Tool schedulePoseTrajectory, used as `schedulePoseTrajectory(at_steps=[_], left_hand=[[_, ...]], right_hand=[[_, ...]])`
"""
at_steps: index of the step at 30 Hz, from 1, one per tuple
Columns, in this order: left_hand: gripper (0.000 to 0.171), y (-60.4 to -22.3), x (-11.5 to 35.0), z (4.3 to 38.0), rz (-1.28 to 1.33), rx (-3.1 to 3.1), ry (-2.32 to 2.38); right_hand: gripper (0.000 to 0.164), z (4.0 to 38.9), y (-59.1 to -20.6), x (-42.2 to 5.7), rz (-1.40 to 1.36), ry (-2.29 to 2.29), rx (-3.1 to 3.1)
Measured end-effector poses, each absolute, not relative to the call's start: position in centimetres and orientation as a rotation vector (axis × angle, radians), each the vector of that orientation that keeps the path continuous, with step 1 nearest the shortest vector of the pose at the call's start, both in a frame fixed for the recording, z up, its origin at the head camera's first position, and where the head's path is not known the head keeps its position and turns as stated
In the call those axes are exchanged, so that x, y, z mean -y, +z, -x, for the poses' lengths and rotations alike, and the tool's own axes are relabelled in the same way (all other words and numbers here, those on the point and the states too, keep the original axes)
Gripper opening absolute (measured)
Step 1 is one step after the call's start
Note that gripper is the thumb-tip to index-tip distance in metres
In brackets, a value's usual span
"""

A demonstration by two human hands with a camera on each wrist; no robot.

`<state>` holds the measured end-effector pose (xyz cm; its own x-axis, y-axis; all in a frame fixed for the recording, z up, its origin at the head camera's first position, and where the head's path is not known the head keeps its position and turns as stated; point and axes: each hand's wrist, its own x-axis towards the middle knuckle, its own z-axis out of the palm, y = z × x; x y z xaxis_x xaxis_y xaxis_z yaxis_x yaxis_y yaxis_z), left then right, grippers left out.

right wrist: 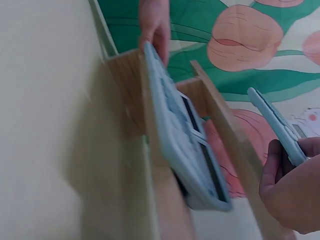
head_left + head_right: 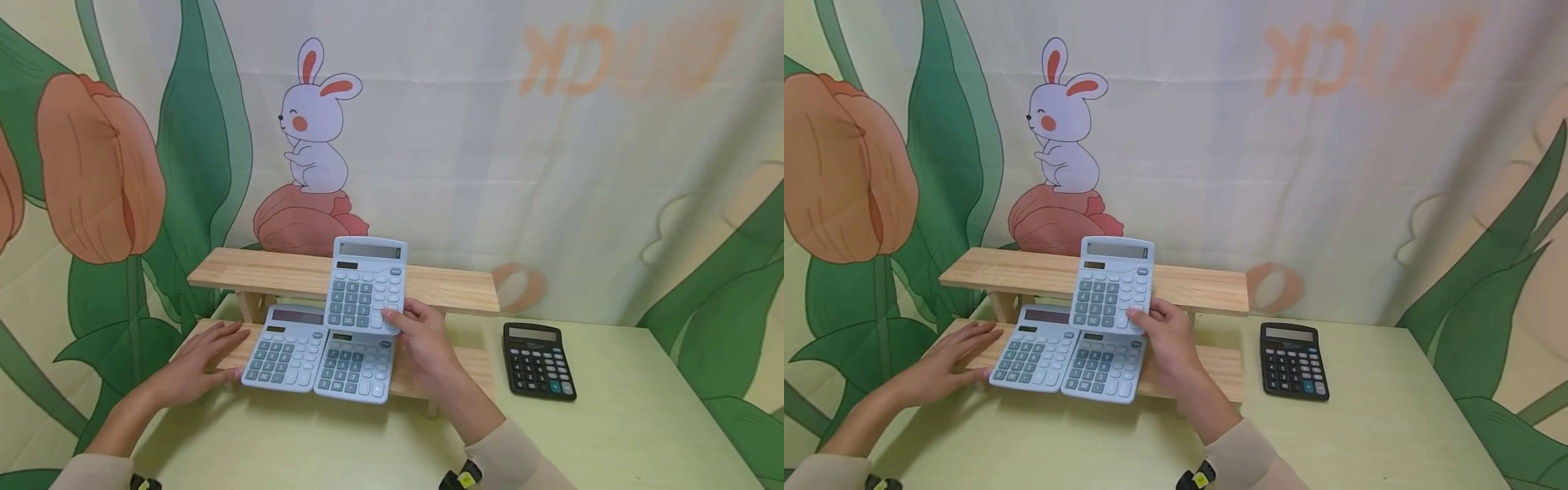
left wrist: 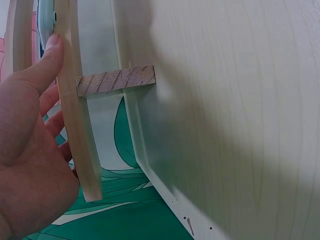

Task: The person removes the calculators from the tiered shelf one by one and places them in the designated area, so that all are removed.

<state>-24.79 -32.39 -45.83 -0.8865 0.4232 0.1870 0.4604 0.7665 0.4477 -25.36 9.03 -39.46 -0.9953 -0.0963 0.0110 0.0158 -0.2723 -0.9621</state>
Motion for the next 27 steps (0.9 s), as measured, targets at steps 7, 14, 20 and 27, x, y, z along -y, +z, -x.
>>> schedulePoseTrajectory(at_steps=[7, 14, 20, 27], left_hand=[[0.072, -45.8, 32.4, 24.7, 0.726, 2.877, -0.747], [0.072, -45.9, 32.4, 24.7, 0.744, 2.857, -0.745], [0.072, -46.2, 32.4, 24.9, 0.763, 2.836, -0.75], [0.07, -47.0, 32.7, 25.1, 0.783, 2.763, -0.746]], right_hand=[[0.035, 24.9, -37.5, -12.8, 0.155, -2.455, -1.972], [0.04, 24.5, -36.8, -17.9, 0.148, -2.402, -2.088], [0.049, 23.7, -37.2, -22.6, 0.108, -2.368, -2.156], [0.064, 22.4, -37.0, -27.5, 0.045, -2.347, -2.18]])
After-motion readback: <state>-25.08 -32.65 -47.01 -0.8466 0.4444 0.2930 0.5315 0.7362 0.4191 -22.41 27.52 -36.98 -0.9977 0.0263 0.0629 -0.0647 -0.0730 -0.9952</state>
